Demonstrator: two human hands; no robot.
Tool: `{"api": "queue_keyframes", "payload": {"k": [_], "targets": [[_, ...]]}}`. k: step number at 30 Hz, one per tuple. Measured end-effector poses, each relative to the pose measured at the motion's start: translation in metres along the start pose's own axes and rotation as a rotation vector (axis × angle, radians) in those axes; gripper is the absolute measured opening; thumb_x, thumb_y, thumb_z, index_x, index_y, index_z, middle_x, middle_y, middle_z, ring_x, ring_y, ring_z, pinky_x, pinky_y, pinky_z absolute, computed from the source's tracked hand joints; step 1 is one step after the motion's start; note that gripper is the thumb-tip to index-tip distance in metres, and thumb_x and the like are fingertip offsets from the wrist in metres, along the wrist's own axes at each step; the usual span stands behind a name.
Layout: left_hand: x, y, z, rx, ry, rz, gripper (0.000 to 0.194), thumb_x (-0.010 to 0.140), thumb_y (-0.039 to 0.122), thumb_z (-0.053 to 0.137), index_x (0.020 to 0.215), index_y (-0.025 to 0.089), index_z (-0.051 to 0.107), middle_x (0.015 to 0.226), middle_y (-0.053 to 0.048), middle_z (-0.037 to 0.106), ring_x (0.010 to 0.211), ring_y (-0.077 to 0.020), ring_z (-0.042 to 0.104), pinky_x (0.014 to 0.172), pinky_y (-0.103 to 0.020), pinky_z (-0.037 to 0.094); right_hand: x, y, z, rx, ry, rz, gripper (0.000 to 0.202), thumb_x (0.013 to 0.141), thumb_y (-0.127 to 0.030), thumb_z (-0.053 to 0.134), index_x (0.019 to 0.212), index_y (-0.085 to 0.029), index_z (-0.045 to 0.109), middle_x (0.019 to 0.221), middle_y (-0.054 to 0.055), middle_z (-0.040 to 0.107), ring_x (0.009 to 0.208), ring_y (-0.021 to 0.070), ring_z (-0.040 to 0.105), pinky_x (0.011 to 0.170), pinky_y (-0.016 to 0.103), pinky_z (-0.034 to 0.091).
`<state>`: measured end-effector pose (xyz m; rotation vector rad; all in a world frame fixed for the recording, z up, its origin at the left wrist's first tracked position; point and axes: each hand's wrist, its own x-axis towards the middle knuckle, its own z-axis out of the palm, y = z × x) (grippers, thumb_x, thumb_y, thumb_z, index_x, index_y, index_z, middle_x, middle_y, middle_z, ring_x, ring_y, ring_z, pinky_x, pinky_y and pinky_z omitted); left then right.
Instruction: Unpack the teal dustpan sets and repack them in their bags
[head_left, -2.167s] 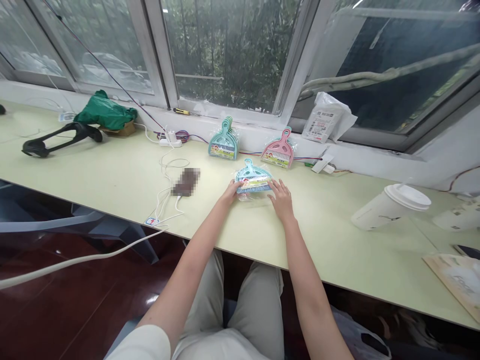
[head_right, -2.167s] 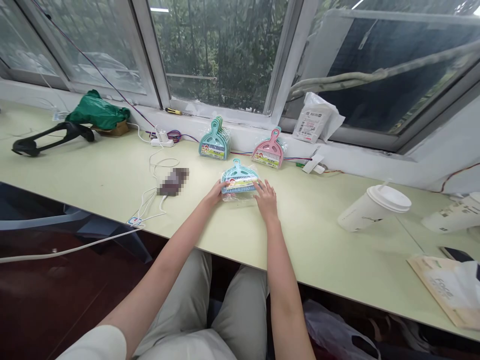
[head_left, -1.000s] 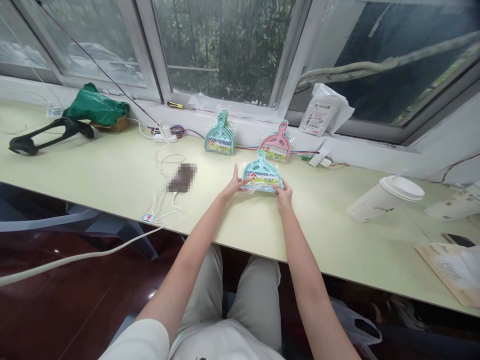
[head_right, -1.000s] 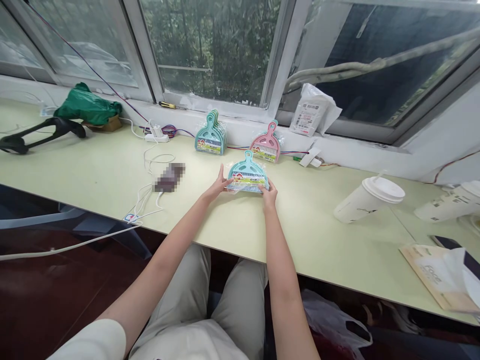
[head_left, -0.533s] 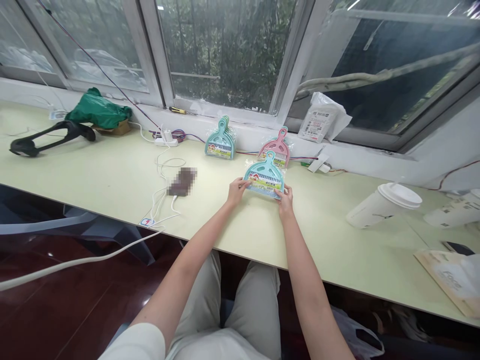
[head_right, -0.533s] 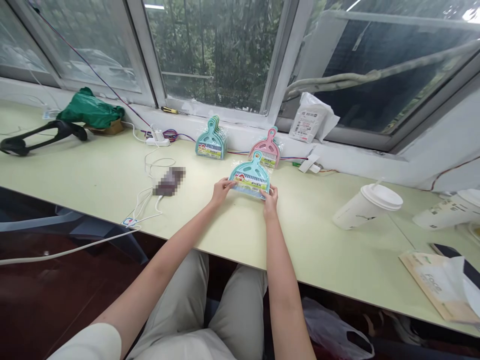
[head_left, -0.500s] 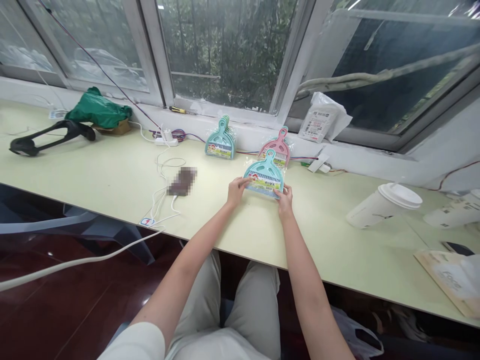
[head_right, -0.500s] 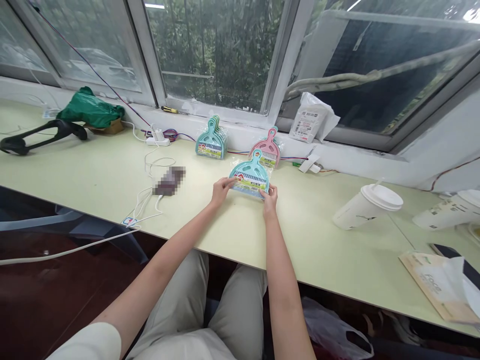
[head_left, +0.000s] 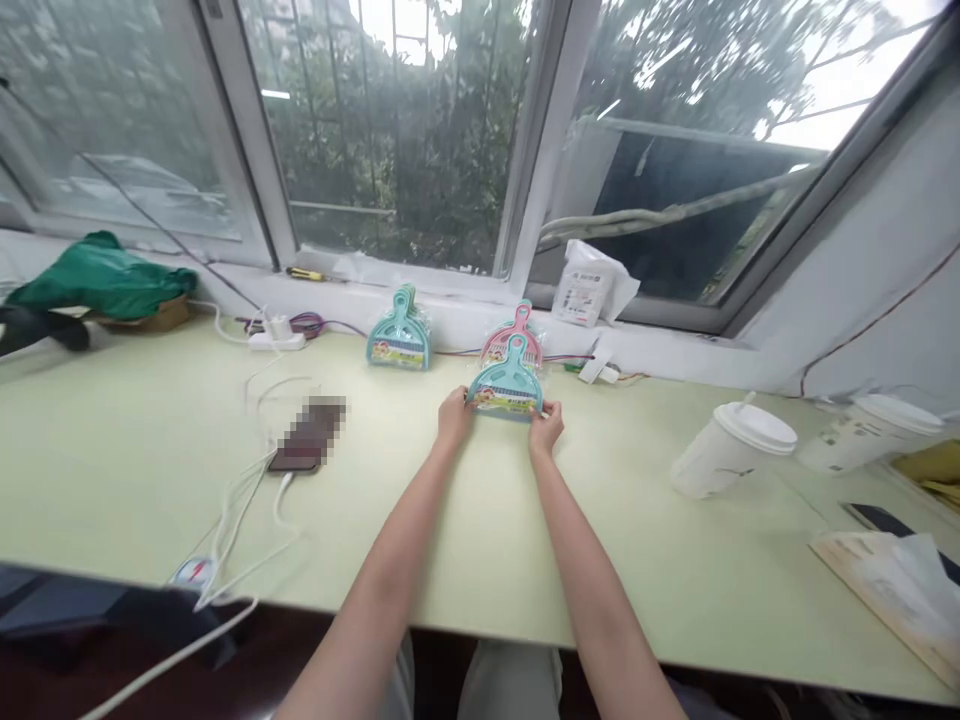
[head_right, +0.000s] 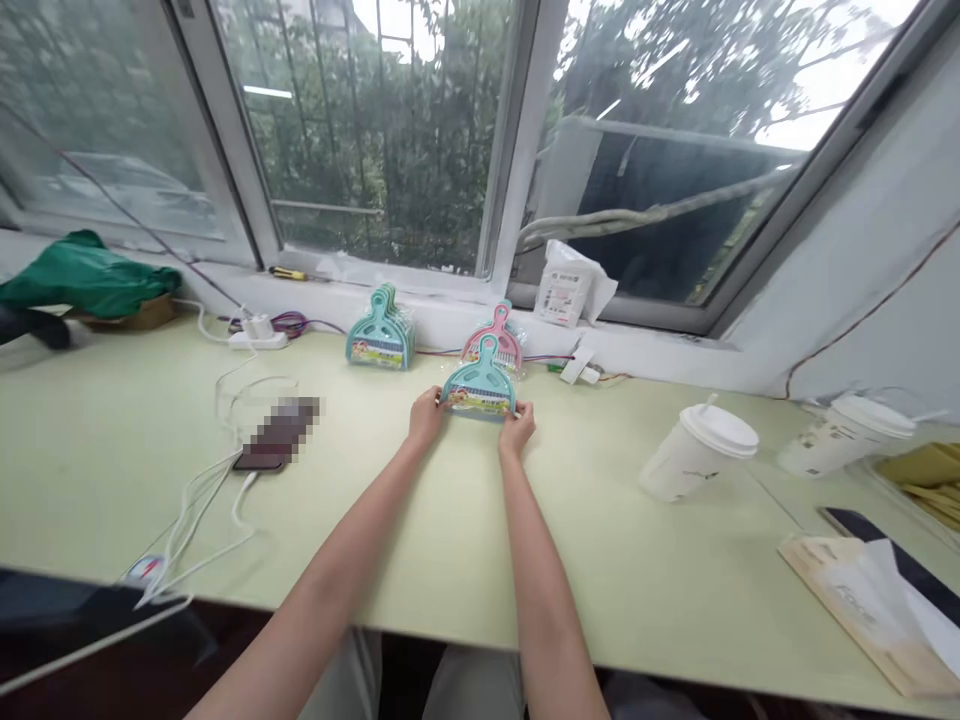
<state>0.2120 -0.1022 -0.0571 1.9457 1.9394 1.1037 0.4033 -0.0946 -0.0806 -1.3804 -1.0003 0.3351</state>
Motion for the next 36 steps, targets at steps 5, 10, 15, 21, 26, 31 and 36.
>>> {"api": "queue_keyframes", "payload": {"k": [5,10,15,21,26,31,36], "targets": [[0.055,-0.006,0.033,0.068,0.067,0.077,0.012,0.088,0.028,0.055,0.097,0.021,0.053,0.102,-0.006,0.062,0.093,-0.0197,0.059,0.073,-0.028,0.041,0.05,0.021,0.044,0.025,0.1,-0.031,0.014,0.07,-0.023,0.058,0.082,-0.018,0.052,0.085,0.008,0.064,0.079,0.0184,0.06,0.071,0.029,0.047],[0.121,-0.008,0.07,0.035,0.08,0.088,0.023,0.087,0.024,0.055,0.11,0.021,0.051,0.106,-0.007,0.06,0.099,-0.0199,0.058,0.079,-0.029,0.042,0.102,0.032,0.08,-0.059,0.153,-0.118,0.016,0.071,-0.017,0.057,0.087,-0.016,0.055,0.1,0.013,0.058,0.089,0.0207,0.058,0.08,0.032,0.047],[0.169,-0.009,0.099,0.029,0.125,0.12,0.058,0.087,0.019,0.053,0.139,0.021,0.026,0.121,-0.012,0.053,0.116,-0.0222,0.05,0.087,-0.03,0.044,0.133,0.036,0.108,-0.308,0.18,-0.167,0.05,0.079,-0.017,0.049,0.128,-0.014,0.044,0.14,0.022,0.037,0.13,0.0305,0.037,0.097,0.045,0.039],[0.172,-0.008,0.107,0.057,0.05,0.15,0.052,0.09,0.024,0.047,0.139,0.016,0.031,0.123,-0.017,0.05,0.119,-0.027,0.046,0.093,-0.037,0.042,0.136,0.037,0.117,-0.426,0.001,-0.219,0.069,0.082,-0.015,0.032,0.149,-0.011,0.016,0.156,0.018,0.015,0.141,0.0296,0.023,0.108,0.049,0.029],[0.147,-0.002,0.094,0.055,0.09,0.068,0.065,0.089,0.033,0.049,0.145,0.012,0.023,0.13,-0.022,0.043,0.123,-0.0315,0.042,0.097,-0.04,0.04,0.131,0.031,0.111,-0.431,0.0,-0.184,0.077,0.079,-0.018,0.031,0.149,-0.005,0.003,0.156,0.022,0.008,0.142,0.0327,0.018,0.109,0.057,0.023],[0.102,-0.008,0.072,-0.021,0.079,-0.038,0.061,0.087,0.027,0.049,0.143,0.013,0.028,0.13,-0.021,0.041,0.123,-0.0312,0.042,0.096,-0.04,0.04,0.109,0.017,0.1,-0.502,0.004,-0.361,0.087,0.073,-0.018,0.038,0.148,-0.003,-0.001,0.156,0.024,0.003,0.145,0.0332,0.003,0.107,0.066,0.012],[0.052,-0.019,0.046,-0.187,0.015,-0.1,0.046,0.083,0.016,0.048,0.129,0.013,0.047,0.126,-0.017,0.044,0.119,-0.0254,0.046,0.102,-0.036,0.037,0.062,-0.002,0.082,-0.554,-0.137,-0.658,0.071,0.076,-0.011,0.036,0.146,-0.013,0.025,0.155,0.017,0.018,0.145,0.0273,0.012,0.112,0.059,0.013]]}}
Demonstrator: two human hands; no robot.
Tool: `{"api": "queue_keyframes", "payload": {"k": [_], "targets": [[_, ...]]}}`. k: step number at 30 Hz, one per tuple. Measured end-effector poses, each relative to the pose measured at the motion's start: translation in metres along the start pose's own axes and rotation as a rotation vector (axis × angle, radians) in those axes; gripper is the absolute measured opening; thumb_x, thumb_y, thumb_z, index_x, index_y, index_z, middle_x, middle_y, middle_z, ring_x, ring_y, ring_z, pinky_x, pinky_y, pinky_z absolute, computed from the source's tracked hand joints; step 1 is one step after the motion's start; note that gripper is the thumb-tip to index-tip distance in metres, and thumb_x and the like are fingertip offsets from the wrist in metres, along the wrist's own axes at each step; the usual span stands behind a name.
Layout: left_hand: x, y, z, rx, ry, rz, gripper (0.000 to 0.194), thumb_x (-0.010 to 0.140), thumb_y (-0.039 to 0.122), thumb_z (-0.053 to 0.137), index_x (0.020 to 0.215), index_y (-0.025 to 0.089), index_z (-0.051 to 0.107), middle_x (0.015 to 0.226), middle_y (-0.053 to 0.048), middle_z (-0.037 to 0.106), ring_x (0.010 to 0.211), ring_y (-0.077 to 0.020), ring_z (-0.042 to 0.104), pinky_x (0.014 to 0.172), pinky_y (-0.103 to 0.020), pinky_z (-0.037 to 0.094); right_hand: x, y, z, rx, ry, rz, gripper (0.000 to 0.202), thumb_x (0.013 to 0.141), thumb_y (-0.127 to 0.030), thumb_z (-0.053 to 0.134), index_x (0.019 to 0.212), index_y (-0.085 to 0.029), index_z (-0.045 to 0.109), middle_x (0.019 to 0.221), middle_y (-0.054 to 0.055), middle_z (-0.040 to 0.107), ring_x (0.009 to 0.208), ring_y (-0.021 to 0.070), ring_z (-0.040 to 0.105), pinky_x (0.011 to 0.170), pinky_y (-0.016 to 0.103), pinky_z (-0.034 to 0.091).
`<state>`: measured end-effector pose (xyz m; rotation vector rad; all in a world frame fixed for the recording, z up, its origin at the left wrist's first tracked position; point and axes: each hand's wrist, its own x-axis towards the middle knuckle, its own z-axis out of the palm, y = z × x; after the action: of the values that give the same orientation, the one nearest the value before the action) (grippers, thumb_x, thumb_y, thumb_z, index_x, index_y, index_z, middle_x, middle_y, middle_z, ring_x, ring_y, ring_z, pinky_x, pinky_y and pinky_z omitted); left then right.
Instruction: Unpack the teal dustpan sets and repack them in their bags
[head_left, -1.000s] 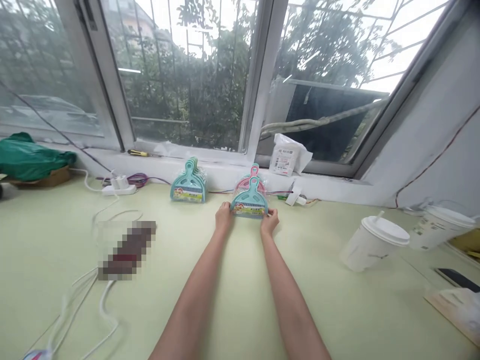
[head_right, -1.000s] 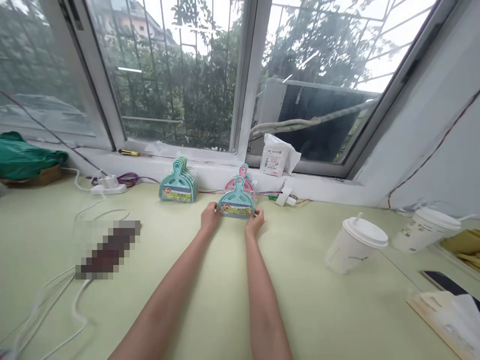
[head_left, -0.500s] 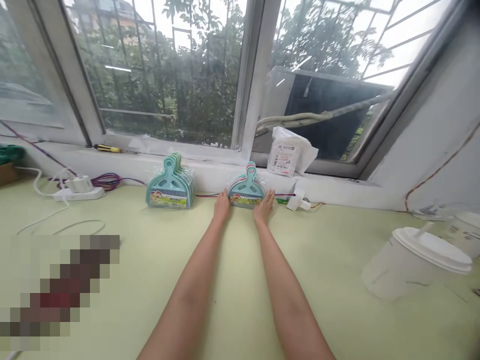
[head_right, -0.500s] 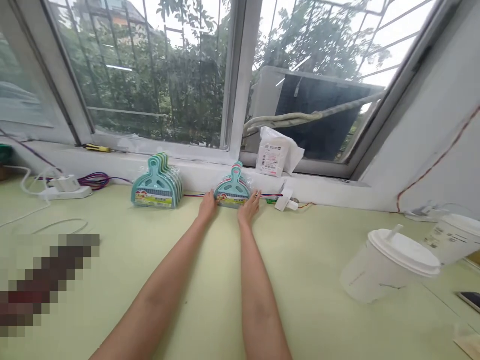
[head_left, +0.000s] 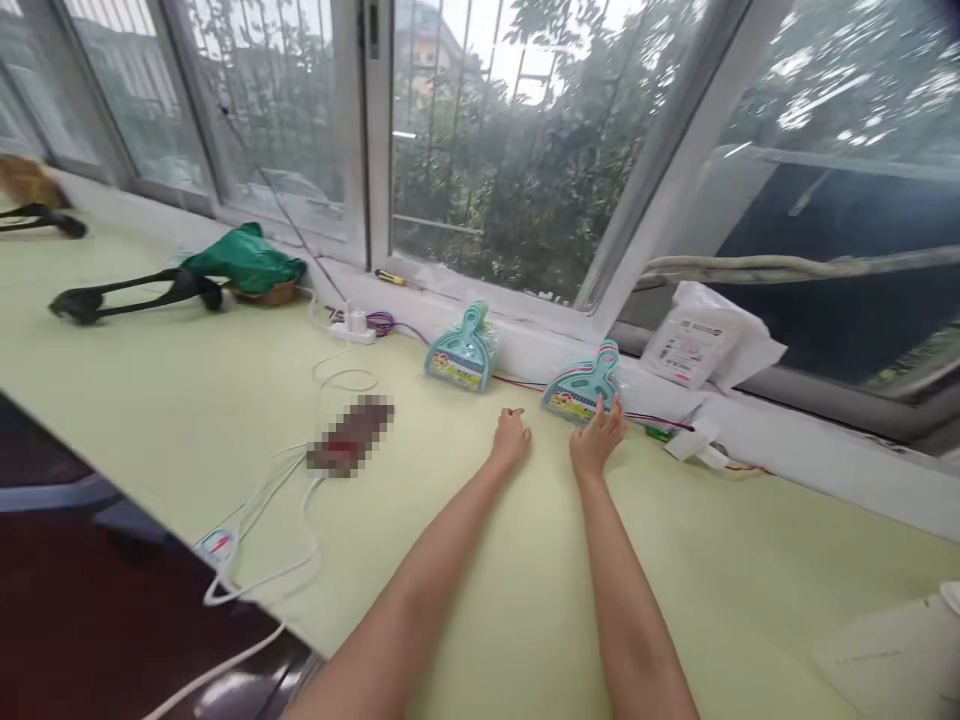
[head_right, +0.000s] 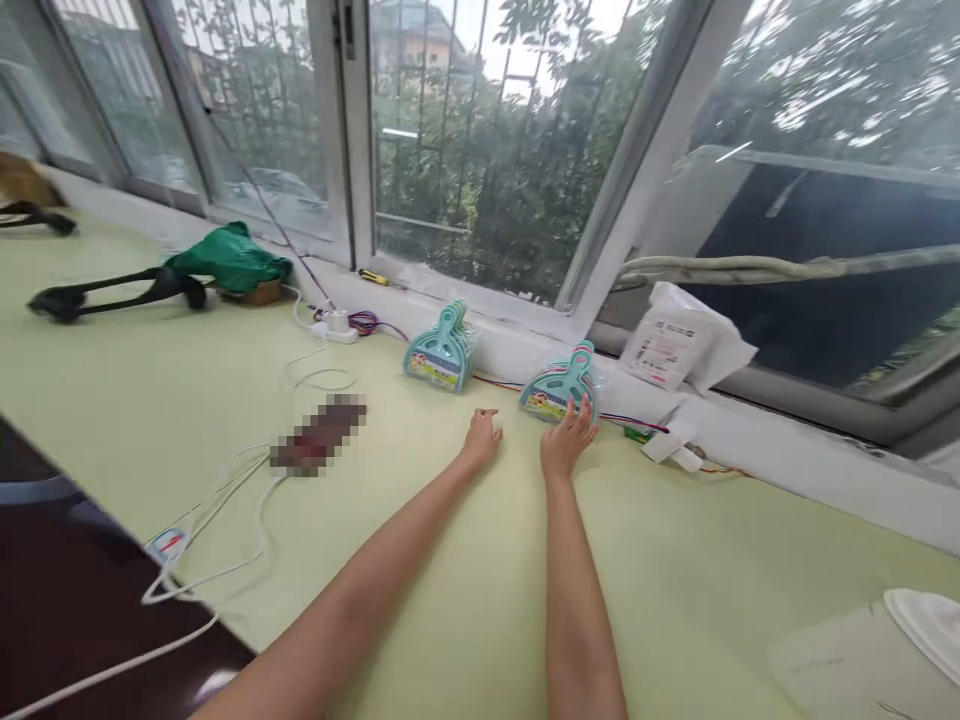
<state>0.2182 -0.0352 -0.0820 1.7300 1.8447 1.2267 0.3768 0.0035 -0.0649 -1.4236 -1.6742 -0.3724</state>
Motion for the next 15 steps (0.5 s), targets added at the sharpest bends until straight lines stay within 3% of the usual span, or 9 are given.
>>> {"api": "queue_keyframes", "payload": {"k": [5,9,12,15], "targets": [[-0.047,-0.004,-0.023,-0.159,-0.042,-0.047,0.033,0.08,0.01,0.045,0.11,0.017,0.058,0.117,-0.012,0.048,0.104,-0.0189,0.055,0.098,-0.033,0.041,-0.052,-0.042,-0.031,0.072,-0.367,-0.244,0.052,0.086,-0.012,0.031,0.136,-0.019,0.044,0.15,0.01,0.034,0.142,0.0216,0.022,0.112,0.047,0.023],[-0.08,-0.001,-0.034,-0.248,-0.001,-0.05,0.03,0.079,0.009,0.045,0.105,0.017,0.059,0.116,-0.011,0.048,0.099,-0.0167,0.056,0.095,-0.032,0.043,-0.097,-0.073,-0.061,0.137,-0.656,-0.199,0.046,0.092,-0.026,0.031,0.136,-0.021,0.044,0.152,0.01,0.031,0.143,0.0243,0.022,0.11,0.053,0.024],[-0.074,-0.004,-0.054,-0.209,0.107,-0.054,0.033,0.078,0.007,0.047,0.107,0.018,0.057,0.119,-0.011,0.046,0.109,-0.0188,0.052,0.101,-0.035,0.039,-0.121,-0.088,-0.081,0.167,-0.761,-0.093,0.047,0.094,-0.03,0.028,0.139,-0.02,0.041,0.152,0.011,0.032,0.143,0.0237,0.024,0.112,0.055,0.018],[-0.033,-0.011,-0.096,-0.095,0.246,-0.13,0.037,0.075,0.001,0.047,0.109,0.014,0.056,0.121,-0.013,0.047,0.116,-0.0197,0.047,0.103,-0.034,0.035,-0.129,-0.095,-0.093,0.197,-0.779,-0.043,0.046,0.094,-0.03,0.03,0.137,-0.021,0.044,0.151,0.01,0.034,0.142,0.0227,0.024,0.114,0.054,0.012]]}}
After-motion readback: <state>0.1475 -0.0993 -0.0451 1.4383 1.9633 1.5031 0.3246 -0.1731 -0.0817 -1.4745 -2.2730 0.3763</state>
